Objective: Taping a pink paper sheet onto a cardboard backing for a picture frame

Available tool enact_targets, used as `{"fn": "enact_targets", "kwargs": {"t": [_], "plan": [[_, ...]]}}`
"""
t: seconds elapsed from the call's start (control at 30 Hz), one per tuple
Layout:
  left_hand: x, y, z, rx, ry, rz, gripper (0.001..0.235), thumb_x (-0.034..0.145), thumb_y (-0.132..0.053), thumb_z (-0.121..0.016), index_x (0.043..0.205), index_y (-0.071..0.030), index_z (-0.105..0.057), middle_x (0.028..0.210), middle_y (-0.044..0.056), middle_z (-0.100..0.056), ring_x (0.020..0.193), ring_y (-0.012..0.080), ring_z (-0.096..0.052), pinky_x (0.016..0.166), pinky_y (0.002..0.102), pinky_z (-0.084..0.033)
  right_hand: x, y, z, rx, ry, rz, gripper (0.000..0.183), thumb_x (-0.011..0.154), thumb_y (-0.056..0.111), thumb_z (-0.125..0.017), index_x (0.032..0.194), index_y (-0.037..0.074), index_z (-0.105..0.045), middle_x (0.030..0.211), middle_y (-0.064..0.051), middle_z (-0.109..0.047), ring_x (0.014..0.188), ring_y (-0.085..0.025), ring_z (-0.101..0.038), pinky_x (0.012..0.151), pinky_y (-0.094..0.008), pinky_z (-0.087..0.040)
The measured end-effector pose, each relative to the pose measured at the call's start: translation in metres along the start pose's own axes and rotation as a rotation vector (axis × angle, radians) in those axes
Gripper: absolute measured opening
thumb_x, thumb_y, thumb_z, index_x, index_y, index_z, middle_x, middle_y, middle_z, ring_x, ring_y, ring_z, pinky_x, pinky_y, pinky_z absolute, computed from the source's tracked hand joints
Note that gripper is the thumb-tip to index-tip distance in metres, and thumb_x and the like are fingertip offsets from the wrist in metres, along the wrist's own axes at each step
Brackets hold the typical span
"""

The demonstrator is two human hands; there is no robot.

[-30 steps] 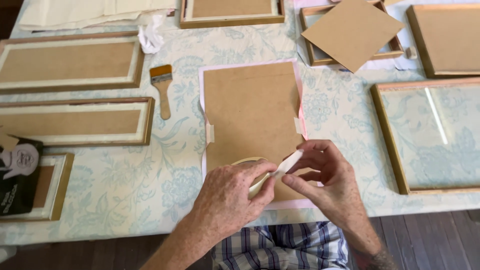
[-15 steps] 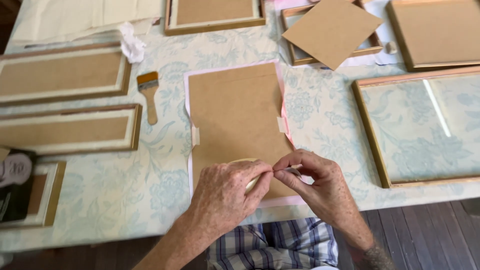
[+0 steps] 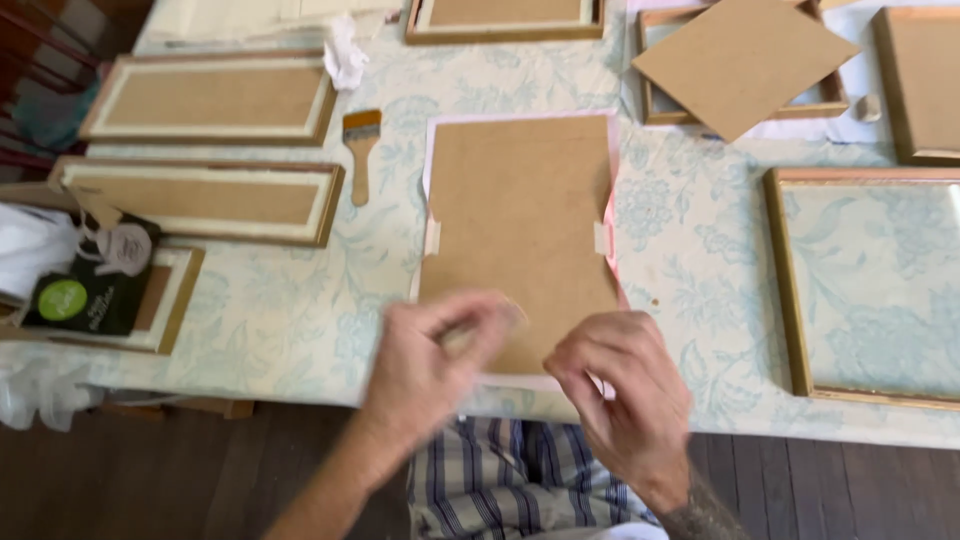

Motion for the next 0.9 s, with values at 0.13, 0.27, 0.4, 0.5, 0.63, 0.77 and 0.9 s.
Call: {"fn": "enact_targets", "kwargs": {"t": [0.13, 0.27, 0.4, 0.5, 0.63, 0.77, 0.9], "plan": [[-0.013, 0.026, 0.063, 0.218, -0.192, -0.433, 0.018, 0.102, -0.002, -0.062, 0.114, 0.01, -0.067, 0.109, 0.026, -0.076, 0.098, 0.0315, -0.081, 0.081, 0.027, -0.071, -0.03, -0.026, 0.031, 0.172, -0.127, -0.099, 0.006, 0.087, 0.002, -0.071, 0.09, 0.001, -0.066, 0.085, -0.011, -0.071, 0.077, -0.021, -0.072, 0.071, -0.026, -0.065], [-0.038, 0.092, 0.082, 1.062, -0.354, -0.572, 0.012, 0.105, -0.02, -0.074, 0.113, -0.011, -0.073, 0.078, 0.005, -0.07, 0.052, 0.0113, -0.06, 0.044, 0.025, -0.049, -0.086, -0.064, 0.024, 0.243, 0.122, -0.327, 0.042, 0.084, 0.004, -0.079, 0.122, 0.006, -0.062, 0.096, -0.006, -0.078, 0.081, -0.012, -0.075, 0.083, -0.024, -0.066], [-0.031, 0.142, 0.077, 1.263, -0.317, -0.593, 0.028, 0.104, -0.031, -0.077, 0.127, -0.015, -0.072, 0.079, -0.002, -0.065, 0.058, 0.0117, -0.057, 0.051, 0.027, -0.049, -0.122, -0.063, 0.003, 0.215, 0.134, -0.541, 0.045, 0.079, 0.0, -0.081, 0.121, 0.001, -0.065, 0.094, -0.01, -0.079, 0.087, -0.014, -0.081, 0.09, -0.027, -0.067], [-0.027, 0.171, 0.076, 1.182, -0.288, -0.588, 0.048, 0.104, -0.028, -0.078, 0.145, -0.01, -0.061, 0.081, -0.001, -0.058, 0.069, 0.0163, -0.054, 0.063, 0.032, -0.054, -0.1, -0.04, -0.012, 0.161, 0.185, -0.462, 0.017, 0.084, 0.0, -0.076, 0.1, 0.004, -0.074, 0.096, -0.006, -0.08, 0.092, -0.016, -0.077, 0.085, -0.024, -0.065], [-0.031, 0.161, 0.075, 1.222, -0.248, -0.421, 0.059, 0.102, -0.047, -0.071, 0.145, -0.006, -0.062, 0.088, 0.006, -0.065, 0.078, 0.0195, -0.065, 0.062, 0.033, -0.058, -0.107, -0.032, -0.023, 0.084, 0.237, -0.422, 0.005, 0.087, 0.004, -0.072, 0.091, 0.005, -0.075, 0.096, -0.007, -0.081, 0.09, -0.02, -0.08, 0.089, -0.031, -0.058], [-0.077, 0.104, 0.033, 0.794, -0.244, -0.608, 0.048, 0.096, -0.045, -0.077, 0.123, -0.006, -0.07, 0.095, 0.008, -0.067, 0.084, 0.02, -0.065, 0.072, 0.034, -0.058, -0.131, -0.039, -0.031, -0.013, 0.27, -0.502, 0.009, 0.084, 0.009, -0.078, 0.091, 0.014, -0.078, 0.109, -0.006, -0.067, 0.096, -0.016, -0.067, 0.086, -0.025, -0.055], [-0.095, 0.057, -0.022, 0.473, -0.01, -0.713, 0.036, 0.099, -0.036, -0.077, 0.114, -0.005, -0.067, 0.101, 0.009, -0.065, 0.084, 0.0245, -0.062, 0.069, 0.039, -0.047, -0.111, -0.023, -0.052, -0.119, 0.29, -0.332, 0.009, 0.085, 0.009, -0.08, 0.093, 0.012, -0.077, 0.097, -0.002, -0.07, 0.092, -0.019, -0.061, 0.085, -0.03, -0.051]]}}
Point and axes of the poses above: each hand's wrist, its own x-axis towards the middle knuckle, its own z-axis out of the back of the hand, y = z × x, the point moved 9 cm from there along x, towards the middle knuckle
